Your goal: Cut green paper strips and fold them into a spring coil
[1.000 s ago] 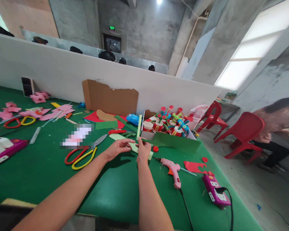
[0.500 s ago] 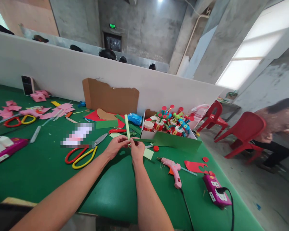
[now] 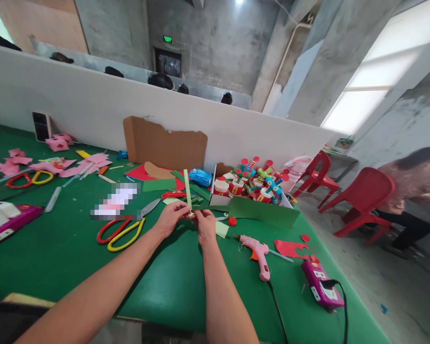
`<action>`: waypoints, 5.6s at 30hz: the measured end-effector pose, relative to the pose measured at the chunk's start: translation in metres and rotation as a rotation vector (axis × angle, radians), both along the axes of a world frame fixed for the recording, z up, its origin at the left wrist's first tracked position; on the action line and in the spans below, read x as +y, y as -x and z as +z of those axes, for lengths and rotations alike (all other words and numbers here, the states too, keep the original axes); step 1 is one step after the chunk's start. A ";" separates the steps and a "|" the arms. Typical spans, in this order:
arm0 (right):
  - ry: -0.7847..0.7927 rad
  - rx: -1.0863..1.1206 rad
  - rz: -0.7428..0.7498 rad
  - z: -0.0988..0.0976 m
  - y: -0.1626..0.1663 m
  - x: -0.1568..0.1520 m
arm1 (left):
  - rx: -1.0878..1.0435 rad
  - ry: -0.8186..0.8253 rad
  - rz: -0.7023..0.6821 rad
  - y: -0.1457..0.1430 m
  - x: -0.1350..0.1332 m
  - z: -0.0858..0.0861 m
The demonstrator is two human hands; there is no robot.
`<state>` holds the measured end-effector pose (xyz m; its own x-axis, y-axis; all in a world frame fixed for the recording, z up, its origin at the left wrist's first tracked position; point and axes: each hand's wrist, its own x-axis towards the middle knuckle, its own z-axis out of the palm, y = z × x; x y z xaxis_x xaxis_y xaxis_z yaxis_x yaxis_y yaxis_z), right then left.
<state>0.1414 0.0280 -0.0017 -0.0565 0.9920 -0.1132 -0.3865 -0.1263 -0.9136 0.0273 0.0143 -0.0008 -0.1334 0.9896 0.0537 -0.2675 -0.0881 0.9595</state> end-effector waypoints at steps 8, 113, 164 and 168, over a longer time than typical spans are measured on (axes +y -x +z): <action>-0.036 0.013 0.015 0.005 0.003 -0.007 | 0.008 0.019 0.013 0.001 0.000 0.001; -0.129 -0.264 -0.194 0.006 -0.005 0.000 | 0.214 -0.002 0.065 0.004 0.002 -0.001; -0.024 0.019 -0.001 -0.001 0.003 -0.003 | -0.017 0.045 0.041 -0.003 -0.002 -0.001; -0.069 -0.053 -0.044 -0.002 0.003 -0.002 | 0.021 0.045 0.015 -0.001 -0.002 -0.001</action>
